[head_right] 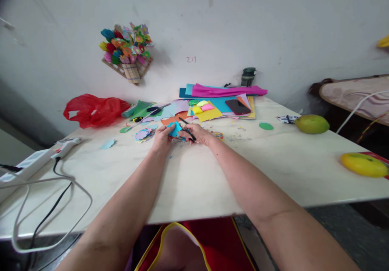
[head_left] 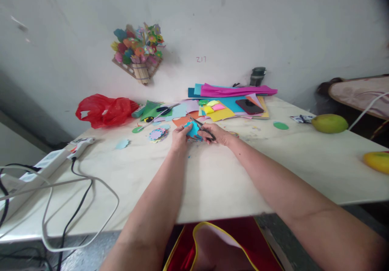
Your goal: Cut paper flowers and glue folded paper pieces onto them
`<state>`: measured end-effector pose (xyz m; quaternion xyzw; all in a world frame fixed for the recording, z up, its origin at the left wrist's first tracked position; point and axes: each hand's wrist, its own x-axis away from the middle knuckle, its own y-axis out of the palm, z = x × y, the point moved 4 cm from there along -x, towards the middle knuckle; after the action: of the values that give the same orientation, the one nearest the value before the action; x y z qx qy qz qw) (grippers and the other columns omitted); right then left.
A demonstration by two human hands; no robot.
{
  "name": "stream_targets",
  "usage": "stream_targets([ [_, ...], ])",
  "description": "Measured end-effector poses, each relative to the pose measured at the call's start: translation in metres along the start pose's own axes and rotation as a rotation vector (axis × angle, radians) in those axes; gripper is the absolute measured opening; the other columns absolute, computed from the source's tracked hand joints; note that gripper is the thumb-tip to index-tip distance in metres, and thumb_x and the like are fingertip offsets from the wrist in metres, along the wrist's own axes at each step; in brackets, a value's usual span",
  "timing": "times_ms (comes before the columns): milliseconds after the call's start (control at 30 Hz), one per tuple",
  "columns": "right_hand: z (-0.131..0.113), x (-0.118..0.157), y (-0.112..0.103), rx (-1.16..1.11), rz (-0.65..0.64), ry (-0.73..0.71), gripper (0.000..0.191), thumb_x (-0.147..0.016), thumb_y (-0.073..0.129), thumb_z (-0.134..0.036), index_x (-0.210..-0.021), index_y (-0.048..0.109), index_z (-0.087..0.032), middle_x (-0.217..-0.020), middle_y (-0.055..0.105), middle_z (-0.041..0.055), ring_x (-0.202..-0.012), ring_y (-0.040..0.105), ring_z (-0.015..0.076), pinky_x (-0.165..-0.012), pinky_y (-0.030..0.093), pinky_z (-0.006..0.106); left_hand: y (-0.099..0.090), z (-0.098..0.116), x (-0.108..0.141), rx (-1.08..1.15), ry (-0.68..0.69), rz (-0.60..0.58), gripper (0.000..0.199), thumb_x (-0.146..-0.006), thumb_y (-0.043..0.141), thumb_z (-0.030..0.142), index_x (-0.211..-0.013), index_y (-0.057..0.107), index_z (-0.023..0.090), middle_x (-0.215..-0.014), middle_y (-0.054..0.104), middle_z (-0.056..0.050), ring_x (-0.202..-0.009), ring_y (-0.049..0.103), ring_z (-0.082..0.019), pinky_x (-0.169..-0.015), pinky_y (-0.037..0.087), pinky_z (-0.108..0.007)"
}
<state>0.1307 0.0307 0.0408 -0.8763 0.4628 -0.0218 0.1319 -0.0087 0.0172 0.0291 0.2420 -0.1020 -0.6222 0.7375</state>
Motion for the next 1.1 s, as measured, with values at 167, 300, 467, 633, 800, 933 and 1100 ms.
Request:
stream_targets([
  [167, -0.003, 0.003, 0.000, -0.006, -0.004, 0.001, 0.022, -0.070, 0.067, -0.032, -0.071, 0.053, -0.016, -0.050, 0.053, -0.0052, -0.036, 0.045, 0.0052, -0.030, 0.026, 0.016, -0.001, -0.001, -0.001, 0.016, -0.001, 0.012, 0.032, -0.044, 0.084, 0.030, -0.059, 0.060, 0.013, -0.053, 0.061, 0.000, -0.044, 0.051, -0.008, -0.045, 0.043, -0.021],
  [300, -0.007, 0.005, 0.002, -0.028, 0.008, 0.026, 0.022, -0.069, 0.068, -0.031, -0.070, 0.053, -0.016, -0.047, 0.052, -0.0055, -0.035, 0.044, 0.0057, -0.031, 0.030, 0.016, -0.001, -0.001, -0.001, 0.005, -0.010, 0.026, 0.032, -0.046, 0.083, 0.030, -0.059, 0.059, 0.013, -0.052, 0.060, 0.000, -0.043, 0.051, -0.008, -0.046, 0.043, -0.021],
  [467, -0.011, 0.006, 0.004, -0.049, 0.026, 0.049, 0.020, -0.067, 0.069, -0.029, -0.069, 0.053, -0.016, -0.045, 0.050, -0.0061, -0.034, 0.042, 0.0063, -0.031, 0.031, 0.017, -0.003, -0.002, -0.003, 0.004, -0.016, 0.046, 0.031, -0.047, 0.082, 0.028, -0.058, 0.057, 0.014, -0.053, 0.060, 0.001, -0.044, 0.051, -0.009, -0.045, 0.042, -0.022],
  [633, -0.008, 0.003, 0.002, -0.052, 0.030, 0.031, 0.021, -0.069, 0.069, -0.027, -0.065, 0.051, -0.016, -0.045, 0.048, -0.0068, -0.034, 0.041, 0.0051, -0.032, 0.031, 0.017, -0.004, -0.002, -0.003, -0.005, -0.018, 0.047, 0.031, -0.048, 0.082, 0.028, -0.060, 0.057, 0.014, -0.053, 0.059, 0.001, -0.045, 0.052, -0.009, -0.047, 0.044, -0.022],
  [800, 0.000, 0.002, -0.003, -0.027, -0.009, -0.017, 0.027, -0.071, 0.069, -0.035, -0.068, 0.050, -0.017, -0.049, 0.051, -0.0057, -0.036, 0.044, 0.0054, -0.032, 0.029, 0.016, -0.004, -0.002, -0.002, -0.004, -0.009, 0.032, 0.032, -0.046, 0.082, 0.028, -0.062, 0.058, 0.014, -0.057, 0.061, 0.001, -0.048, 0.054, -0.010, -0.053, 0.047, -0.024],
  [933, 0.002, 0.002, -0.007, -0.014, -0.026, -0.025, 0.029, -0.075, 0.066, -0.040, -0.071, 0.050, -0.016, -0.050, 0.053, -0.0043, -0.037, 0.046, 0.0055, -0.031, 0.026, 0.016, -0.003, -0.001, -0.002, -0.018, -0.007, 0.000, 0.034, -0.046, 0.083, 0.030, -0.065, 0.059, 0.014, -0.058, 0.061, 0.001, -0.048, 0.054, -0.009, -0.052, 0.046, -0.024],
  [1100, 0.005, 0.001, -0.011, 0.001, -0.058, -0.040, 0.030, -0.078, 0.063, -0.042, -0.073, 0.050, -0.015, -0.053, 0.056, -0.0029, -0.038, 0.049, 0.0056, -0.029, 0.023, 0.016, 0.000, -0.001, -0.001, -0.047, -0.015, -0.094, 0.039, -0.047, 0.085, 0.035, -0.065, 0.058, 0.014, -0.056, 0.059, 0.003, -0.047, 0.053, -0.008, -0.050, 0.047, -0.022],
])
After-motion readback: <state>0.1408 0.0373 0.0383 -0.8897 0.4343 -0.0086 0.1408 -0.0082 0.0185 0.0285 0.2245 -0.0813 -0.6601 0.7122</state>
